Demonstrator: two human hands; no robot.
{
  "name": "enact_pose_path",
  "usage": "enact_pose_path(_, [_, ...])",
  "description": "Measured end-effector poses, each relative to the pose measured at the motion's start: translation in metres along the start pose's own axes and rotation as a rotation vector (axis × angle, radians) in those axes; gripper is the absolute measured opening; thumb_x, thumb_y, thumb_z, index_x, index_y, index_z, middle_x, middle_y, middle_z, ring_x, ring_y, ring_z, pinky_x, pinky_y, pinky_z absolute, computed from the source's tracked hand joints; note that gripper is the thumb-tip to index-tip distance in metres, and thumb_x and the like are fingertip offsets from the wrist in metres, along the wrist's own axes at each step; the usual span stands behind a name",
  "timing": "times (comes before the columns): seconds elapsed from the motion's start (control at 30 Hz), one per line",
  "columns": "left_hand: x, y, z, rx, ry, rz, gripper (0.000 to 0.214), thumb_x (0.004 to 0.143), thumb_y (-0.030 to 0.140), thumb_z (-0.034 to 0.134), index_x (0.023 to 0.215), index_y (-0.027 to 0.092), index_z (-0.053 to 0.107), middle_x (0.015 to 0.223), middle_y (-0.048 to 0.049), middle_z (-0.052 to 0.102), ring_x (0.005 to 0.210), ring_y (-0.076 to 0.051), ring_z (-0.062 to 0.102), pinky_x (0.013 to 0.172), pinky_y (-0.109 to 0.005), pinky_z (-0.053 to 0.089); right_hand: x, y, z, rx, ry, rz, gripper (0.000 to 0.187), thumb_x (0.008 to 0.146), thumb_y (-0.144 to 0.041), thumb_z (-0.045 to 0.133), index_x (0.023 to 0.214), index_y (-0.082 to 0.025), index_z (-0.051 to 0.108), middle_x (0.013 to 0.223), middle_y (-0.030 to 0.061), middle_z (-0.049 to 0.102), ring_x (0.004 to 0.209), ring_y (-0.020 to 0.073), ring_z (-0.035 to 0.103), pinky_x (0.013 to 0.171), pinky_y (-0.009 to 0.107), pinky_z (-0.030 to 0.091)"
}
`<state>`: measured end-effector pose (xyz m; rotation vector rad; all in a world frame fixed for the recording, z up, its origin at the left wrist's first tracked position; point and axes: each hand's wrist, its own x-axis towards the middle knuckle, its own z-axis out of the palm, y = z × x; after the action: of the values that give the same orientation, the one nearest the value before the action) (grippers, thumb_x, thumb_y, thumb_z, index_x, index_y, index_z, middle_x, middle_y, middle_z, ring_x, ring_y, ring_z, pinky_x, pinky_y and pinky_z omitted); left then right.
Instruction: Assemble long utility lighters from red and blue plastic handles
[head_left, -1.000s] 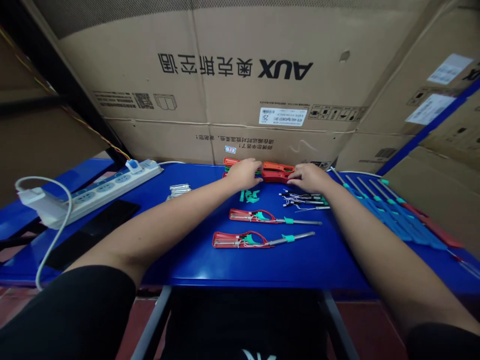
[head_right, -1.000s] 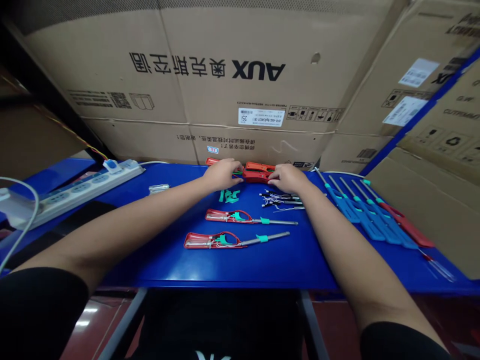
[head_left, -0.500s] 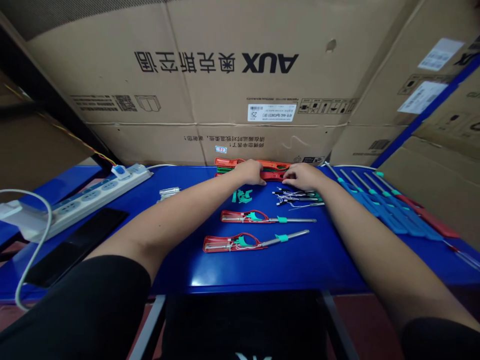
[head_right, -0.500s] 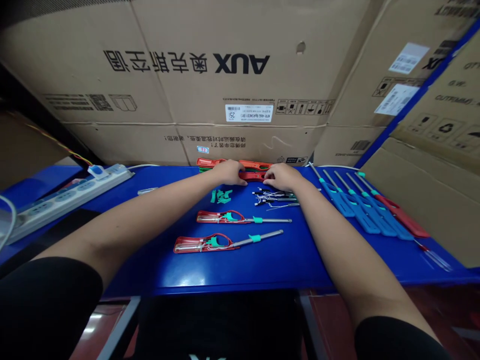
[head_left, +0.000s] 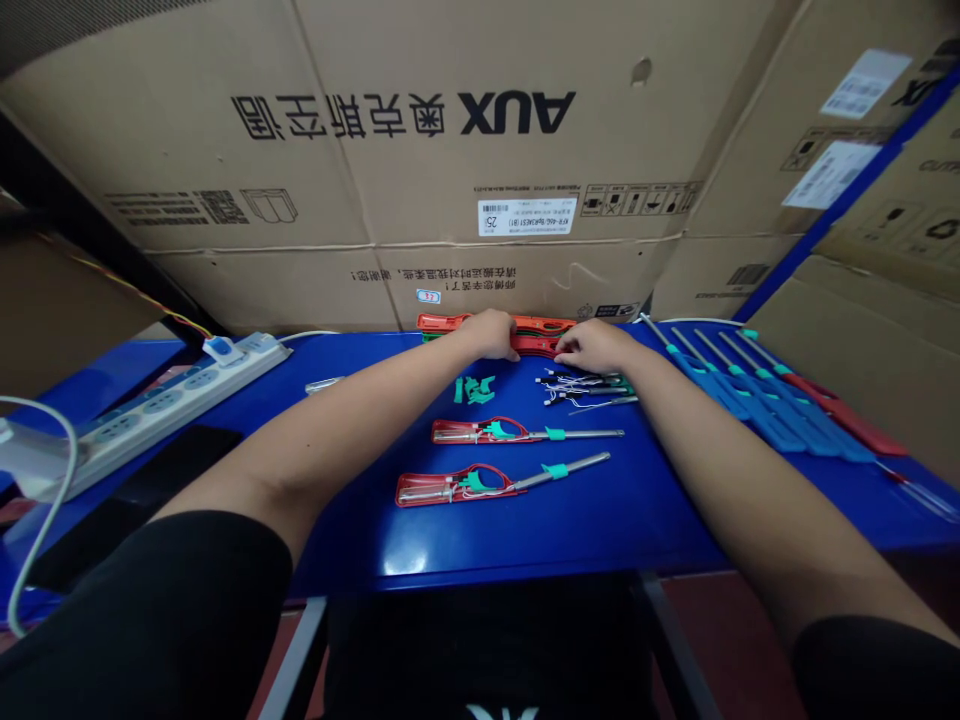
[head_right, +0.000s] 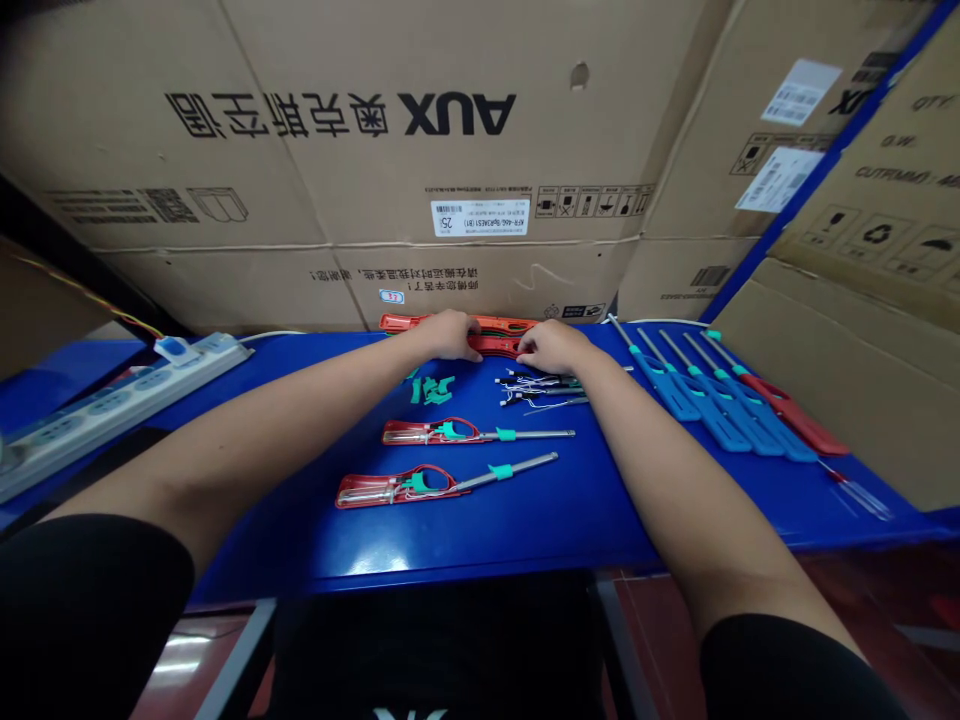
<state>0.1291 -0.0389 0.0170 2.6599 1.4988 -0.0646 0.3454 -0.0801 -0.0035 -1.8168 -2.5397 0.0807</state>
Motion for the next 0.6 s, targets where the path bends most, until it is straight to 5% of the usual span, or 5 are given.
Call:
enact_pose_path(0.1, [-0.009,-0.001,-0.005,-0.016,0.091,0.003,0.06,0.069,0.046,0.08,0.122,0.02,0.067,0.119,-0.0114,0.07,0.105,-0.029,0.066,0.081,-0.032,0.052,0.002,0.0,0.001,-0.013,0.004,0.004,0.029,0.086,-0.042,0.061,0.102,-0.025,0.079,0.091,0.0039,0.077,0.075,0.0176,0.064,0.062,0.027,0.039])
enact_pose_path(0.2, [-0.022,-0.009,-0.017,-0.05,0.16,0.016,0.039,0.076,0.046,0.074,0.107,0.022,0.071,0.109,-0.0077,0.072,0.101,-0.026,0.066,0.079,-0.03,0.05,0.004,0.0,0.003,-0.028,0.009,0.007,0.031,0.088,-0.042,0.06,0.105,-0.025,0.079,0.094,0.0044,0.078,0.078,0.0183,0.065,0.063,0.028,0.04])
enact_pose_path(0.43, [-0.071,-0.05,-0.049,-0.284,0.343,-0.003,0.029,0.084,0.047,0.065,0.089,0.019,0.072,0.074,-0.0015,0.067,0.065,-0.015,0.057,0.062,-0.028,0.04,0.007,0.0,0.005,-0.051,0.025,0.022,0.031,0.089,-0.043,0.058,0.107,-0.026,0.078,0.1,0.005,0.078,0.085,0.0205,0.066,0.065,0.029,0.042])
enact_pose_path(0.6, [-0.119,-0.066,-0.044,-0.376,0.391,-0.021,0.033,0.085,0.048,0.06,0.081,0.017,0.068,0.064,0.0007,0.059,0.056,-0.012,0.047,0.056,-0.027,0.034,0.006,0.0,0.004,-0.058,0.039,0.03,0.032,0.09,-0.041,0.057,0.109,-0.025,0.077,0.103,0.0063,0.078,0.087,0.0215,0.067,0.068,0.03,0.044])
